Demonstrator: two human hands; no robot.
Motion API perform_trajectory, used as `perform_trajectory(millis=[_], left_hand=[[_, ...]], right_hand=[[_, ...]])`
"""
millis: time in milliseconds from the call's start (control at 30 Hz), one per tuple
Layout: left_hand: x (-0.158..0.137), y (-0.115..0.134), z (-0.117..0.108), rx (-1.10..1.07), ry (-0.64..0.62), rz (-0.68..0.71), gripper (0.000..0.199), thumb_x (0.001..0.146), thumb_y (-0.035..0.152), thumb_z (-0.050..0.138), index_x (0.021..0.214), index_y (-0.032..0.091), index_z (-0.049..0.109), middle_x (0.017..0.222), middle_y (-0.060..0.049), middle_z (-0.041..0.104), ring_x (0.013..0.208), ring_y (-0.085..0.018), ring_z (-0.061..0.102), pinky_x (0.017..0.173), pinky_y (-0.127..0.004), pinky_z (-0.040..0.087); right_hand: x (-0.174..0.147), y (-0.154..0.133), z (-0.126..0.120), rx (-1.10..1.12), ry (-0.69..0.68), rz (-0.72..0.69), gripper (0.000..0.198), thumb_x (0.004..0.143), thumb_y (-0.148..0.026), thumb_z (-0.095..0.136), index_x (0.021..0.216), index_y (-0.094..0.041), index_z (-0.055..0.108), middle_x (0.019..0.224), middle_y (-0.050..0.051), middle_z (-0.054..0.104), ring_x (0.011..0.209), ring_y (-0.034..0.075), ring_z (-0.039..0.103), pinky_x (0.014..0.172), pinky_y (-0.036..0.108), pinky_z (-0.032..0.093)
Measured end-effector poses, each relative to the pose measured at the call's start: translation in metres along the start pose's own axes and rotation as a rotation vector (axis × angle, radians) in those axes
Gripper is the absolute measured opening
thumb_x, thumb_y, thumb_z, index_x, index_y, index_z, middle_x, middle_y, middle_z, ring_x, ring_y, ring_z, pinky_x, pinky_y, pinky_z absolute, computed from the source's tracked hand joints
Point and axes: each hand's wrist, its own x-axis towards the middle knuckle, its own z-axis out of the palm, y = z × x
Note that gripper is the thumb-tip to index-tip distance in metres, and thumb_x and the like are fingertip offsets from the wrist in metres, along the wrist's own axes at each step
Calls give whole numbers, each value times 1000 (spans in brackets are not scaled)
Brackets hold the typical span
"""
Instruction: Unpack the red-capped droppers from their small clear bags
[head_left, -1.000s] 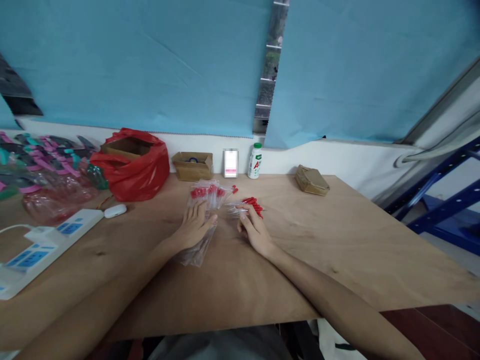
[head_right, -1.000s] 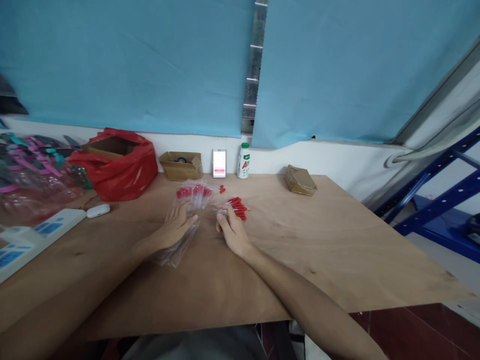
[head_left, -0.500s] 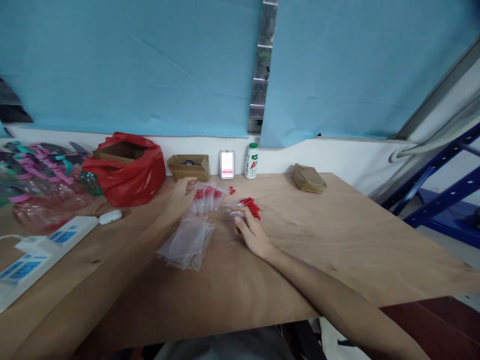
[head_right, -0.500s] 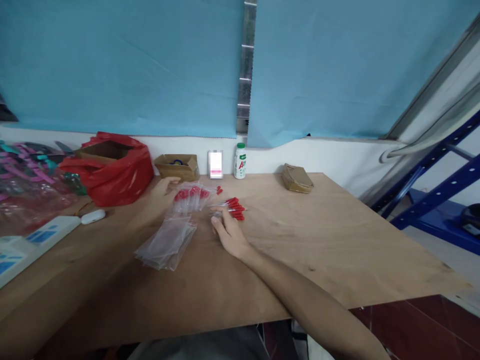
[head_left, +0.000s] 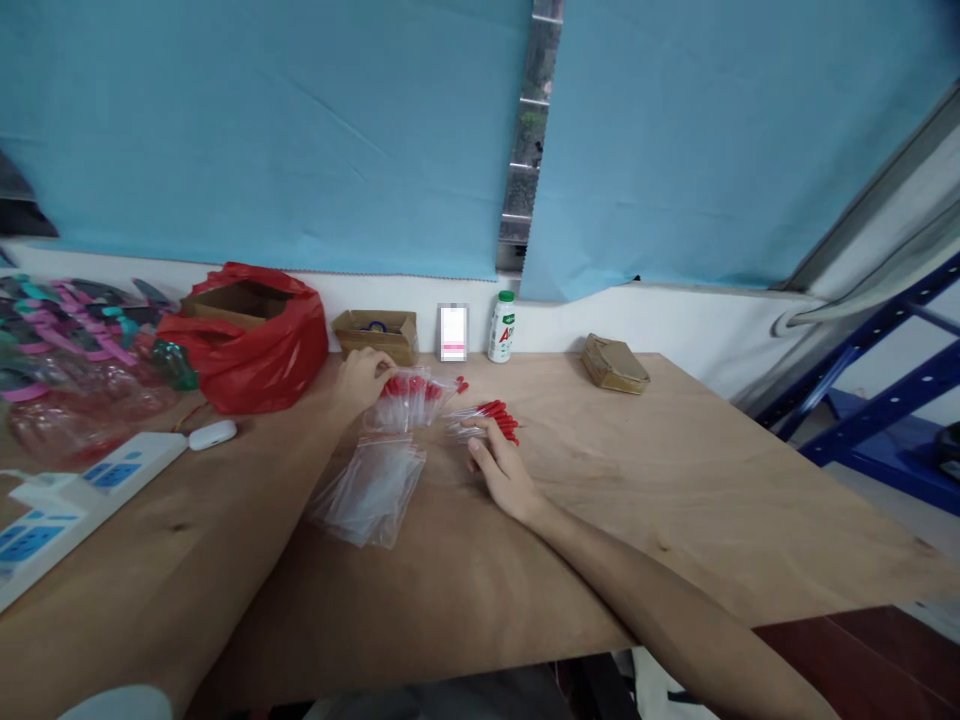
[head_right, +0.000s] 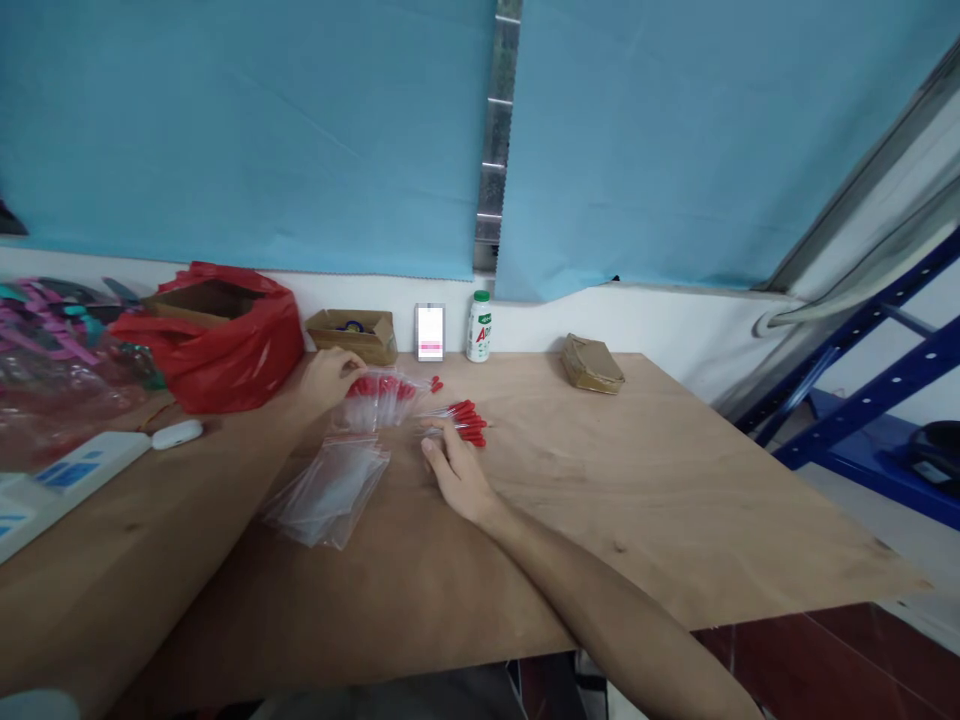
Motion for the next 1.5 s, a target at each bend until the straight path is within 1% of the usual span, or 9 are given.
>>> perform_trajectory(millis=[167, 333, 500, 567, 767, 900, 1033, 1267, 1500], left_hand=[[-4, 40, -33, 85, 204, 74, 23, 99, 37, 60, 102, 22, 77, 104, -9, 68, 102, -27, 62, 94, -37, 47], [-13, 85, -57, -128, 294, 106, 23, 101, 38, 60, 107, 22, 75, 97, -5, 76, 89, -22, 69, 85, -31, 49], [-14, 106, -59, -440, 342, 85, 27, 100, 41, 60, 100, 19, 75, 95, -5, 78, 87, -19, 73, 82, -29, 54], [-13, 109, -56, -550, 283, 52, 29, 96, 45, 65, 97, 18, 76, 94, -6, 79, 86, -19, 72, 78, -28, 54], [-19, 121, -46, -814, -195, -17, 40, 83, 52, 80, 99, 16, 79, 96, -8, 79, 81, -18, 71, 71, -28, 53], [-30, 139, -46, -902, -423, -64, 43, 80, 45, 85, 112, 17, 76, 97, -7, 80, 81, -18, 72, 69, -26, 51], [-37, 147, -37, -942, -576, -95, 55, 80, 39, 86, 128, 18, 73, 99, -8, 81, 82, -18, 73, 72, -28, 52], [-44, 152, -19, -988, -627, -208, 42, 75, 36, 90, 110, 17, 79, 101, -10, 82, 91, -21, 75, 86, -36, 57], [-50, 154, -6, -1024, -596, -318, 28, 73, 35, 90, 92, 17, 79, 86, -6, 77, 72, -15, 68, 70, -30, 54]], right_hand=[[1, 0, 0, 11, 15, 14, 37, 109, -50, 42, 136, -27, 53, 73, -3, 57, 67, 19, 54, 71, 32, 42], [1, 1, 0, 38, 31, 27, 38, 109, -51, 42, 135, -26, 55, 73, -3, 56, 68, 19, 54, 72, 32, 42], [3, 3, 0, 98, 82, 35, 38, 109, -51, 42, 133, -25, 54, 75, -3, 57, 72, 18, 55, 73, 31, 43], [4, 5, 0, 124, 109, 43, 38, 109, -51, 42, 132, -24, 54, 76, -2, 57, 72, 18, 55, 71, 31, 43], [10, 11, 0, 258, 147, 76, 37, 106, -54, 47, 130, -26, 53, 85, -1, 61, 64, 15, 52, 60, 28, 43], [14, 10, -1, 383, 196, 86, 41, 101, -58, 56, 128, -28, 51, 97, 0, 64, 66, 13, 57, 58, 27, 46], [17, 9, -5, 466, 208, 101, 39, 96, -62, 62, 107, -26, 50, 85, -2, 61, 64, 14, 59, 55, 26, 47], [19, 8, -8, 488, 129, 88, 43, 94, -66, 64, 92, -24, 55, 87, 1, 63, 78, 17, 66, 67, 30, 57], [20, 11, -10, 465, 127, 131, 45, 89, -66, 70, 92, -23, 58, 86, 0, 63, 74, 15, 62, 62, 26, 54]])
